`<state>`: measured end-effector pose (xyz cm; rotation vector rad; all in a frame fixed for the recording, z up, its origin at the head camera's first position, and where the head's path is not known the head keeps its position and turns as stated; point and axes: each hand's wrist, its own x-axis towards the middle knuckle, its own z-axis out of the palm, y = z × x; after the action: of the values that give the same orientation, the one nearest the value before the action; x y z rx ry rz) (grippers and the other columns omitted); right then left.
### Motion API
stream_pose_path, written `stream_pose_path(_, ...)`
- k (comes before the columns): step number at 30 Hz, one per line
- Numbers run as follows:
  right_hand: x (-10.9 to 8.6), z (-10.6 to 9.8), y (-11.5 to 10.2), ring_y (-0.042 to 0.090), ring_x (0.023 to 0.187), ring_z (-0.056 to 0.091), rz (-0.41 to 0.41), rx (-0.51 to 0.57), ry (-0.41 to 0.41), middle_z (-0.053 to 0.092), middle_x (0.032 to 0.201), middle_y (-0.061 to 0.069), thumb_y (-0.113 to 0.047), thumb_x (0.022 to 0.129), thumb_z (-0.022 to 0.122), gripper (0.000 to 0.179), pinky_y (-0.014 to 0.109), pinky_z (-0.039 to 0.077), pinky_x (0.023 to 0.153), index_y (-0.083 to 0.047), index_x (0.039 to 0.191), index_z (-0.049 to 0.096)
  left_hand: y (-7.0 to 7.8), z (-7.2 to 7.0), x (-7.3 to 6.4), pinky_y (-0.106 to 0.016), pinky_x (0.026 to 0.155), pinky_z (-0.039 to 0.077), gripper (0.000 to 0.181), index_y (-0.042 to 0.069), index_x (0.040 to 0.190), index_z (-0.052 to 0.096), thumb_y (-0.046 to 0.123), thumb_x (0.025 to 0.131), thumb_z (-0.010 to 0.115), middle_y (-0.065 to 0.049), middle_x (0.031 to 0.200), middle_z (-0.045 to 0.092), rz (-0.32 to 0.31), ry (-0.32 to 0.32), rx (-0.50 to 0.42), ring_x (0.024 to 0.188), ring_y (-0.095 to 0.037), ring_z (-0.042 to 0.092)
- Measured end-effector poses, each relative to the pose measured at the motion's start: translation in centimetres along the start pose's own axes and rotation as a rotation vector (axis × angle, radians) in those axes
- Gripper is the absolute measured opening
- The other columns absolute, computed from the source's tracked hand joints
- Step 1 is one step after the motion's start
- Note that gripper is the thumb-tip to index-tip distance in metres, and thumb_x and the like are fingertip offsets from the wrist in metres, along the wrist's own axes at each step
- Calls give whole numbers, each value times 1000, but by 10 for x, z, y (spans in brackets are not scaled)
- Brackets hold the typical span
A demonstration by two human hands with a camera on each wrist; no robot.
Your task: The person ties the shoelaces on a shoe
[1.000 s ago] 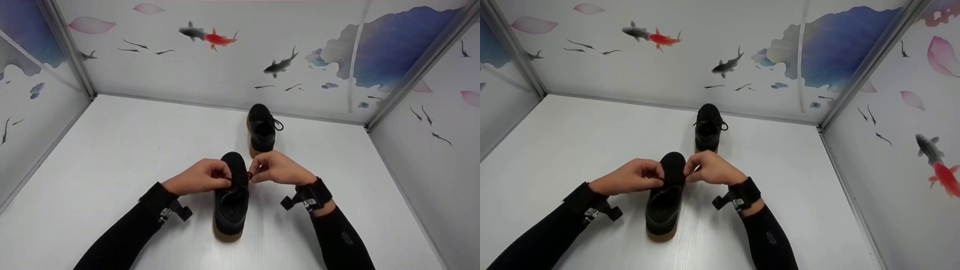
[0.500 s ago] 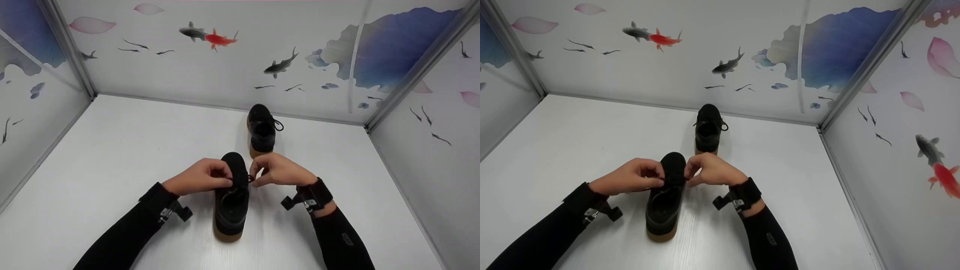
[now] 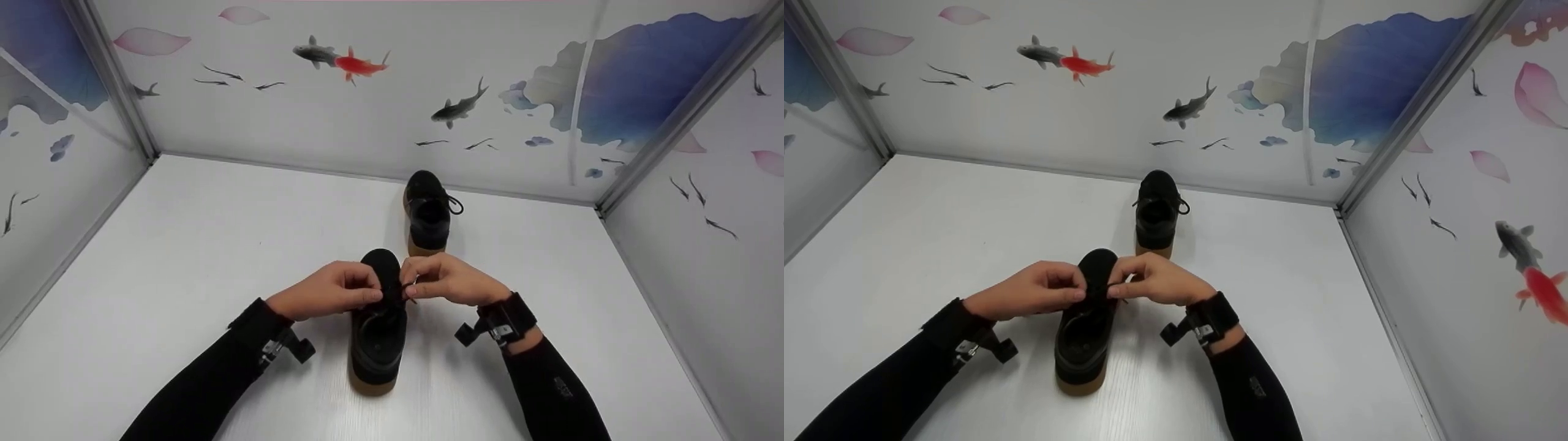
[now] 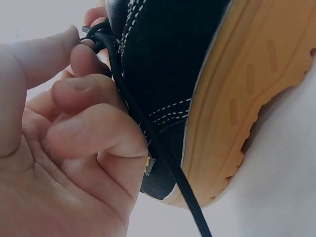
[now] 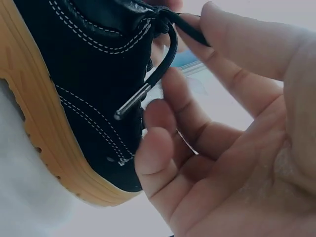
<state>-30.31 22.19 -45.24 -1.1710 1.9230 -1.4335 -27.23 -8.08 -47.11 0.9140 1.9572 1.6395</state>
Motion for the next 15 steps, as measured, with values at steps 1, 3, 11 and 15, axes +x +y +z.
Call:
stream_pose_path(1,0,0,1,18,99,60,3,34,-5,68,106,4,-6,107,73,11,31,52,87,5,103,74,0,0,0,-25,62,46,20,4,102,74,23,110,74,2,81,58,3,-3,-3,70,-13,53)
stream_pose_path(3,-1,-1,5,17,95,58,19,109,-21,65,104,2,-3,107,70,12,29,50,84,8,104,70,-1,0,1,-25,62,45,20,3,101,73,21,111,73,1,82,59,8,-5,1,71,-12,53)
stream_pose_path(11,-2,-2,14,20,86,51,33,211,-78,55,93,1,-7,109,65,24,30,43,77,13,96,60,0,-2,1,-25,63,47,22,2,101,72,21,112,71,0,83,60,3,-11,7,74,-15,55)
stream_pose_path(15,0,0,18,22,88,49,5,257,-89,52,91,2,-5,107,64,27,32,42,81,13,88,56,-1,-4,0,-25,64,48,21,3,101,71,20,112,70,0,82,60,6,-13,26,73,-14,55)
